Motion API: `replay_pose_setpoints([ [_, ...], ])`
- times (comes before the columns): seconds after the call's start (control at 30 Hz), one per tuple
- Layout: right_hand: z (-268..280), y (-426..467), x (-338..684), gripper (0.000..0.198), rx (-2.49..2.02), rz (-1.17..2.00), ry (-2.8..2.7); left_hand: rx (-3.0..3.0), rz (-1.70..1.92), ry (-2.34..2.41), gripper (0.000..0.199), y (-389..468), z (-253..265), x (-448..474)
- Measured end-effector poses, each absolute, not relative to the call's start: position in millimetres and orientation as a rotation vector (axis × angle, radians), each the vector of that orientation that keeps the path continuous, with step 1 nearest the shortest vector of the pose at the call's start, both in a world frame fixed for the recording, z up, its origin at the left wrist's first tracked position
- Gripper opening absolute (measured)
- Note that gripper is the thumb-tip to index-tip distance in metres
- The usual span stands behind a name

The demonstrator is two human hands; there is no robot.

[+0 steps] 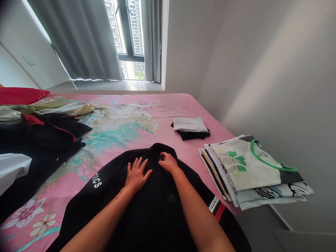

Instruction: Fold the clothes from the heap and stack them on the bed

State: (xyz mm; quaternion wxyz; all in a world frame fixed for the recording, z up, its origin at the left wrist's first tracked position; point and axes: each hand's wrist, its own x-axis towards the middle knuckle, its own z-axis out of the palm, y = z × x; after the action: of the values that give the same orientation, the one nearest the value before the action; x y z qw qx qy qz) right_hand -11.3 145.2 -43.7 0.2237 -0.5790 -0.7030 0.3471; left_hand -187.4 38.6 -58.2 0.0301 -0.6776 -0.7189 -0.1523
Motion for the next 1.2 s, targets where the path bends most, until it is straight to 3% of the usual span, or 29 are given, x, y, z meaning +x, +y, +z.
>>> replay_pose_setpoints([
  [0.1,-44,145,-12,0.025,-1.577,0.942,-1.918,-2.089,-0.463,-2.226,0.059,39,-58,-187],
  [0.3,-51,110,-11,0.012,-1.356,0.63,-1.883,-2.089,-0.466,-2.232,0.059,38,-57,-187],
  [0.57,-53,78,-5,0.04,-1.27,0.273,-2.287,-2.098,-0.469,-2.262,0.06,40,-60,-187],
  [0.77,-40,96,-1,0.026,-1.397,0.609,-1.94,-2.098,-0.513,-2.268,0.059,39,-59,-187],
  [0.9,-43,99,-11,0.02,-1.459,0.453,-2.059,-2.096,-0.529,-2.256,0.059,39,-60,-187],
  [1.03,-51,95,-24,0.027,-1.515,0.198,-2.227,-2.093,-0.512,-2.252,0.06,40,-61,-187],
  [1.2,-34,92,-9,0.033,-1.404,0.477,-2.13,-2.071,-0.514,-2.257,0.059,38,-59,-186],
])
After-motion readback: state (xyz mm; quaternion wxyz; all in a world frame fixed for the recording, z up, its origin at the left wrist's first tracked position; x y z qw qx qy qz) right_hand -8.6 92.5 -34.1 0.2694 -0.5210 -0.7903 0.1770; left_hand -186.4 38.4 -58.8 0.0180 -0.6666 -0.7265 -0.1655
